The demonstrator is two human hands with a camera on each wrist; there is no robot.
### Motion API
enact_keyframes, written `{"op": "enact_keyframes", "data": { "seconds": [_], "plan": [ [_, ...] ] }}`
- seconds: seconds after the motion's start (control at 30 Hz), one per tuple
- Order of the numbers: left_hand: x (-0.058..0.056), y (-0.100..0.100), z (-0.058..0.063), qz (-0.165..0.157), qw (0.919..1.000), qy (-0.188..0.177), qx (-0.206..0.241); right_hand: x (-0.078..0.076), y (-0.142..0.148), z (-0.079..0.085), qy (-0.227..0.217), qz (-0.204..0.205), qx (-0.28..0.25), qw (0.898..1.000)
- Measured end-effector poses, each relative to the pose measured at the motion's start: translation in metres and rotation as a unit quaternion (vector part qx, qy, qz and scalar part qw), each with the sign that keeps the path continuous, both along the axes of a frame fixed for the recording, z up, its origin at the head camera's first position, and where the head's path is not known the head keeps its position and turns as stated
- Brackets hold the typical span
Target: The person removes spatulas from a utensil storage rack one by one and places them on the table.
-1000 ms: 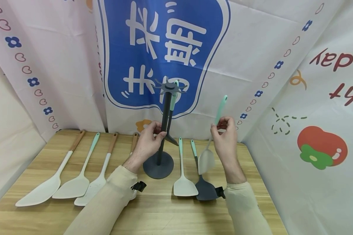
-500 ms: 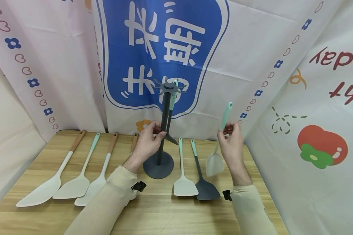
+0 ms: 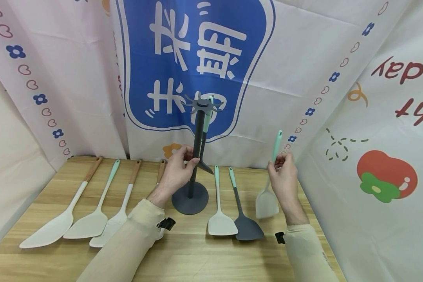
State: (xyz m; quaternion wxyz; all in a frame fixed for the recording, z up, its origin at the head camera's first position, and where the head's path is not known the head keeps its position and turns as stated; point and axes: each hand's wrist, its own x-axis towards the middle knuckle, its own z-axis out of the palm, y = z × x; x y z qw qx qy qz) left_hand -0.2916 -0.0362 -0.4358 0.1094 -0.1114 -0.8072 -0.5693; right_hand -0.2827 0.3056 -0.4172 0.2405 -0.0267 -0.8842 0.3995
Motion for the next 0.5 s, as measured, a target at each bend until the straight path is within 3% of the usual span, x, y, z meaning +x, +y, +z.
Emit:
{"op": "enact_keyframes", "data": {
  "seconds": [0.5],
  "plan": [
    [-0.001,0.0,-0.001,0.0,1.0,0.002,-0.001,-0.003,0.019,-0.02,-0.066,0.003,0.06,0.996]
  ]
}}
